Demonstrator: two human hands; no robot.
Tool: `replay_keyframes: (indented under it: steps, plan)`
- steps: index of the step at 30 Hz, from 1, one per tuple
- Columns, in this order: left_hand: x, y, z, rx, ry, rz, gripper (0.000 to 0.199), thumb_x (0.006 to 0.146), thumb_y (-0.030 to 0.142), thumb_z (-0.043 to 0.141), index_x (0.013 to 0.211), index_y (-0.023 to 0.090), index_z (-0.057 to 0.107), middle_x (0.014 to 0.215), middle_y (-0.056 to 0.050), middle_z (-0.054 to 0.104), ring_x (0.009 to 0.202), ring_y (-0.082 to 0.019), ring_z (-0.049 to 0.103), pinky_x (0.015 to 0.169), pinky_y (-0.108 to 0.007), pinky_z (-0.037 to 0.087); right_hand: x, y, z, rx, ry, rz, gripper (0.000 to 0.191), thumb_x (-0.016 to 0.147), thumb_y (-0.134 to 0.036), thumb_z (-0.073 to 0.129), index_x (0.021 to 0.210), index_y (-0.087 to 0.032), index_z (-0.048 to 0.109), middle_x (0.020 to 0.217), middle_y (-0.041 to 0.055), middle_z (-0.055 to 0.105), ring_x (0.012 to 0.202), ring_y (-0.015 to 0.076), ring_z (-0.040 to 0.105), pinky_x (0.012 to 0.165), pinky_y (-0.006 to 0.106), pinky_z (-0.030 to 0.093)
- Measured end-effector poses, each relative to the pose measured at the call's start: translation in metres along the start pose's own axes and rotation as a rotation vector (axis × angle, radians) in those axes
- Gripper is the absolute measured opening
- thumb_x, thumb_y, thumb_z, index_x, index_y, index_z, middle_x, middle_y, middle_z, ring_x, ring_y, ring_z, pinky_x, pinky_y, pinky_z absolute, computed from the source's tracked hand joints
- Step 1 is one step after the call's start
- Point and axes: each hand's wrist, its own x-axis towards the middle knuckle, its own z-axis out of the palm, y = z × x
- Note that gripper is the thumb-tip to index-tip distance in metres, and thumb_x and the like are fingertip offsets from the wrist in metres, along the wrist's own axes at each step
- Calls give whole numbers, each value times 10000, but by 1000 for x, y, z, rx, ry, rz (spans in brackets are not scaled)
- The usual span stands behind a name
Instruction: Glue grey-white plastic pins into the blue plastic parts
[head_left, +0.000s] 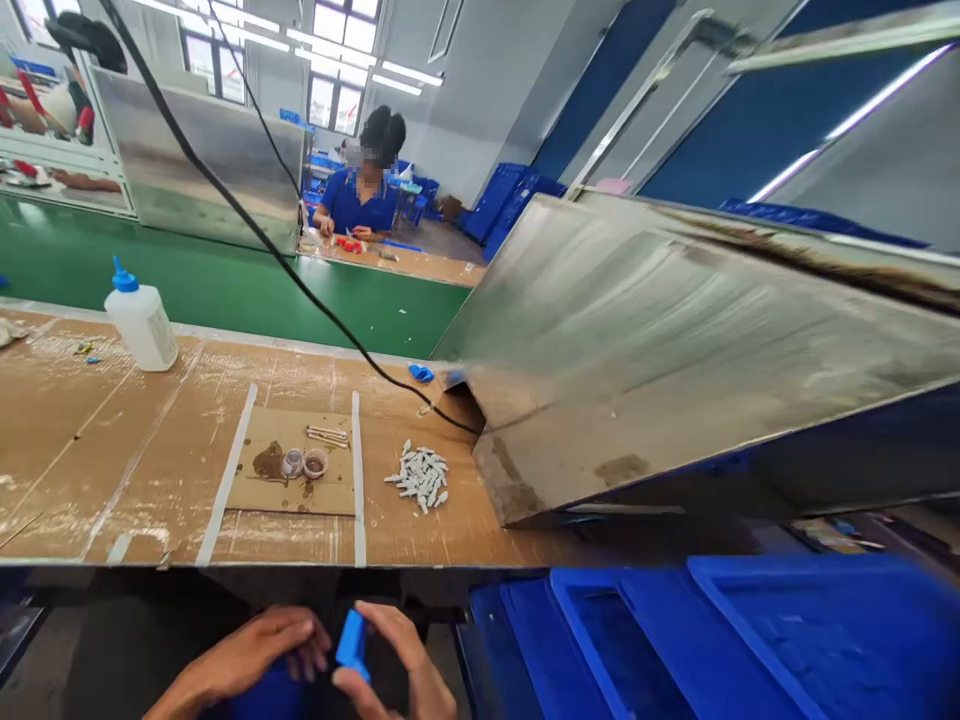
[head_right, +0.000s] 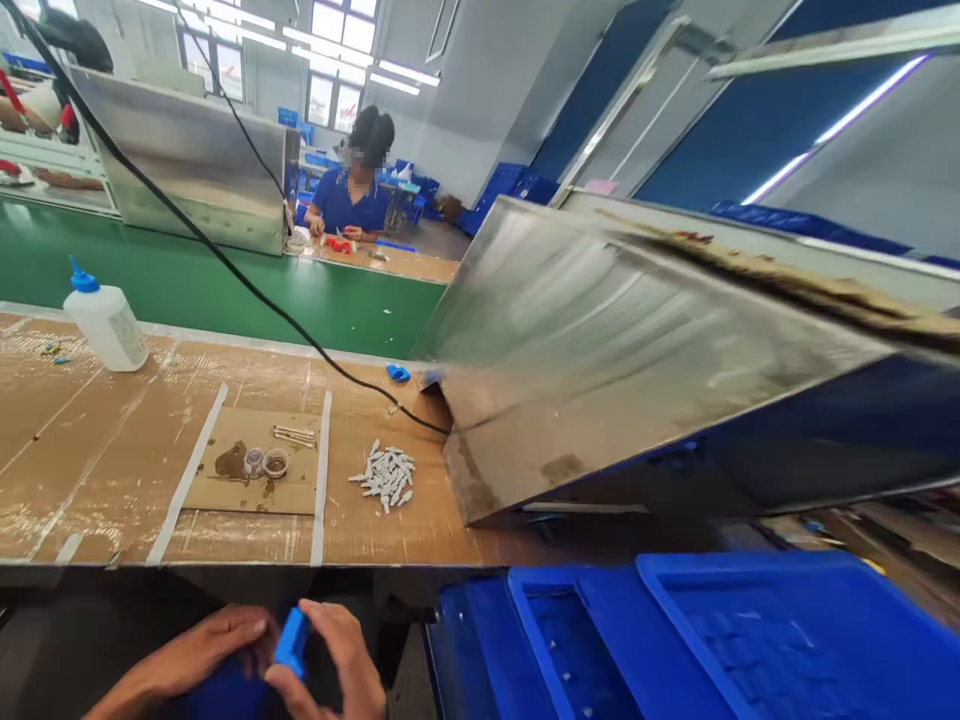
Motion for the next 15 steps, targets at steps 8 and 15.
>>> replay_keyframes:
  steps: [8, 15]
  plan:
    - [-11, 13, 42, -734, 48, 40, 458, 980, 437, 466, 1022, 64, 729, 869, -144, 715, 741, -182, 660, 717, -313, 514, 12, -12, 26, 100, -329, -107, 697, 853, -348, 712, 1420, -586, 386, 1183, -86, 720, 967, 335, 735, 973, 653, 555]
    - [-17, 3, 30, -780, 162, 64, 245, 915, 331, 630, 995, 107, 688, 874, -66, 647, 709, -126, 607, 674, -252, 454, 12, -23, 22, 165, -388, -10, 591, 854, -315, 703, 1373, -484, 476, 1260, 0, 677, 1127, 322, 664, 930, 541, 595]
